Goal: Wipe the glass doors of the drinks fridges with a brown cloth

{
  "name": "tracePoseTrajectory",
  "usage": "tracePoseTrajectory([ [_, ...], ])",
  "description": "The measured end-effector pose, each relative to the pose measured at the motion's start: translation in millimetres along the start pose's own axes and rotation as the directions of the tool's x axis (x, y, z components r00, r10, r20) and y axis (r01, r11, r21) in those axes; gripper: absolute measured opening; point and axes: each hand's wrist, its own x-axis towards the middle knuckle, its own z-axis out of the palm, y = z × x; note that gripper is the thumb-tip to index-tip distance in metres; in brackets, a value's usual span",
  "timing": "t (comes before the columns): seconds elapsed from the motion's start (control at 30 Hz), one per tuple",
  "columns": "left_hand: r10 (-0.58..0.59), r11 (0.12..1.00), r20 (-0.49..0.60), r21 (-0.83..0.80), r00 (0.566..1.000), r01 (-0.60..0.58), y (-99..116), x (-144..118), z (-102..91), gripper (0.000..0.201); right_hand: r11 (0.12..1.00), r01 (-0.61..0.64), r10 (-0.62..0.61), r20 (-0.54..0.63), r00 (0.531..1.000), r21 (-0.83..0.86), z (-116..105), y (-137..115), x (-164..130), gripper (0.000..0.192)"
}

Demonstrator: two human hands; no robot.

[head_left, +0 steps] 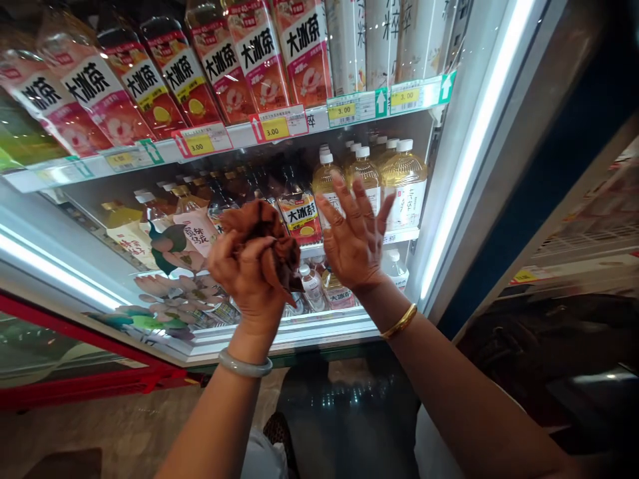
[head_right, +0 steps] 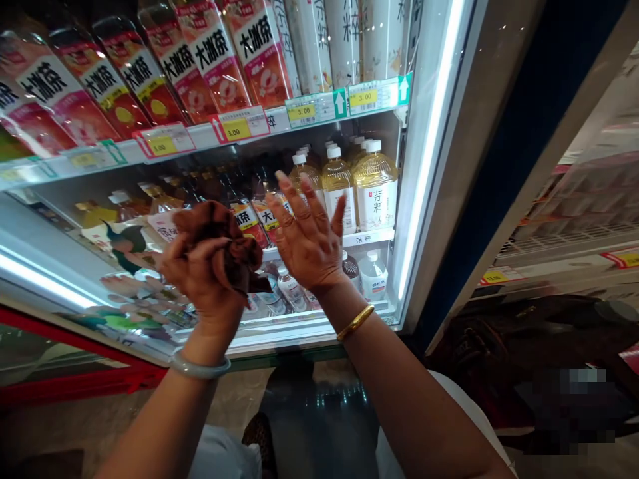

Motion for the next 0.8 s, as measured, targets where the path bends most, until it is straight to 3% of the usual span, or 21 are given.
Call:
tracePoseTrajectory([
  [0.13,0.153,0.986,0.111,-0.084,0.982,-0.144,9,-27,-0.5,0.025,0.989,0.07,-0.08,0.078,0.994,0.13,14,-33,-11,0.049],
  [0.27,0.226,0.973,0.179,-0.089,0.958,-0.213,-16,-23,-14.8,0.027,0.99,0.053,-0.067,0.109,0.992,0.128,23,-47,-19,0.048],
  [0.4,0.009,0.997,0.096,0.071,0.995,-0.015,-44,-9,-28.3,0.021,0.996,0.061,-0.065,0.062,0.996,0.063,27,-48,-18,0.044],
  [0.5,-0.114,0.986,0.053,0.127,0.992,0.107,-38,-18,-26.6,0.019,0.997,0.062,-0.064,0.052,0.997,0.039,29,-49,-18,0.044],
  [0.57,-0.062,0.994,0.079,0.093,0.995,0.055,-24,-32,-22.3,0.017,0.998,0.065,-0.067,0.07,0.995,0.027,30,-49,-19,0.045],
  [0.67,0.141,0.99,0.182,-0.045,0.973,-0.135,-12,-45,-18.6,0.019,0.997,0.073,-0.075,0.075,0.994,0.026,29,-48,-19,0.046],
  [0.73,0.217,0.975,0.224,-0.089,0.95,-0.202,-18,-42,-21.1,0.021,0.997,0.072,-0.074,0.086,0.993,0.034,28,-48,-19,0.046],
  [0.8,0.158,0.987,0.187,-0.04,0.97,-0.154,-36,-32,-27.2,0.023,0.997,0.067,-0.07,0.107,0.992,0.034,26,-48,-19,0.047],
])
